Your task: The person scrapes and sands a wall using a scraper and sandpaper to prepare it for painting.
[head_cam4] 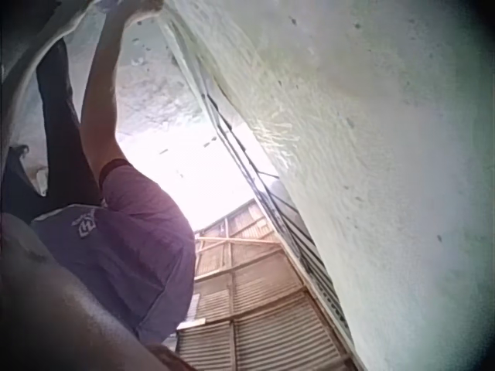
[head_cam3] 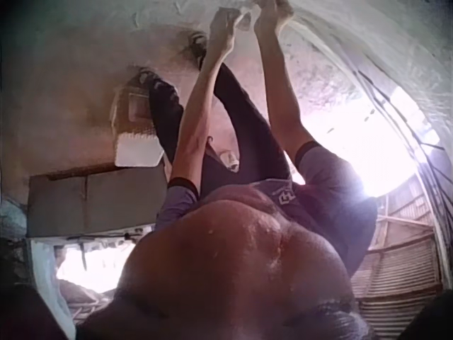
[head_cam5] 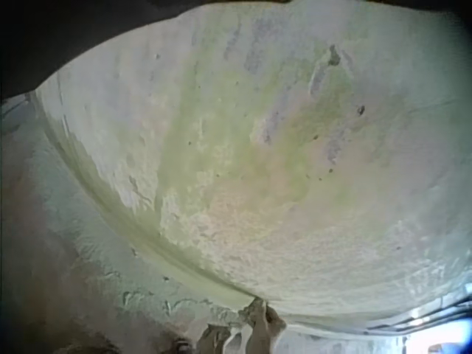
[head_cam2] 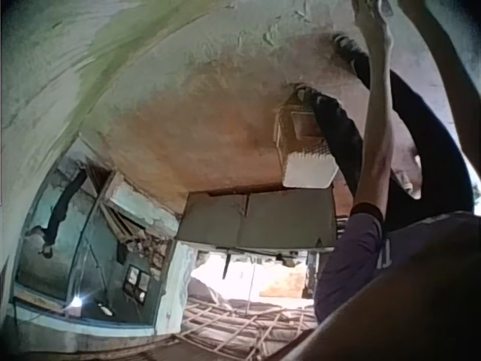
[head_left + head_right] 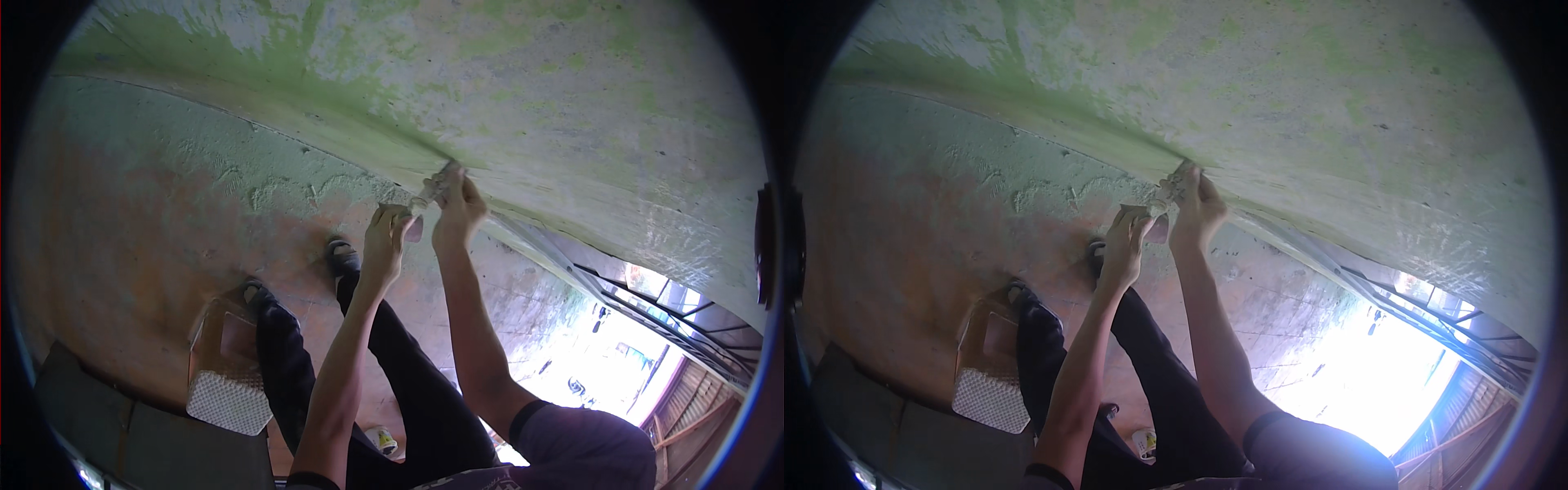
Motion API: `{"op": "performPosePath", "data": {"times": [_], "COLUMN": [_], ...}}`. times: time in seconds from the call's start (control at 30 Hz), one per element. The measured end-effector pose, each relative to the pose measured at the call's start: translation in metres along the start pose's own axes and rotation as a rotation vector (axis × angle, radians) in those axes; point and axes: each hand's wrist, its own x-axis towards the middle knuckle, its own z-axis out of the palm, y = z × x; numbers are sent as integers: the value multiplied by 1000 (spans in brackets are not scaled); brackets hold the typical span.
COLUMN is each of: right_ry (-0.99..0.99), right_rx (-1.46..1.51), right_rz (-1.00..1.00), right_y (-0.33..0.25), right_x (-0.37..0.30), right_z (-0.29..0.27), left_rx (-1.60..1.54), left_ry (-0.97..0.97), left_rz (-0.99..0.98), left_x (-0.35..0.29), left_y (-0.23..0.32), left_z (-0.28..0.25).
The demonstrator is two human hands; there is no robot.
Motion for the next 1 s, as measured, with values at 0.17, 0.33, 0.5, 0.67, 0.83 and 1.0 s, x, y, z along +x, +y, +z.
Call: {"op": "performPosePath", "data": {"times": [0.17, 0.33, 0.5, 0.67, 0.83, 1.0], "right_ry": [-57, 13, -43, -7, 31, 19], "right_rx": [53, -31, 102, 1, -138, 11], "right_rz": [-15, 59, -33, 23, 100, -8], "right_y": [-16, 17, -37, -28, 19, -11], "right_x": [-7, -12, -17, -14, -4, -18], "right_z": [-8, 6, 3, 2, 13, 12], "left_rx": [79, 192, 37, 306, 450, 394], "left_ry": [8, -9, 32, 17, 33, 47], "left_rz": [81, 33, 14, 301, 279, 316], "left_x": [-1, -11, -4, -11, -14, -10], "left_y": [2, -27, 21, 5, -22, -20], "left_z": [8, -10, -5, -9, -5, -2]}}
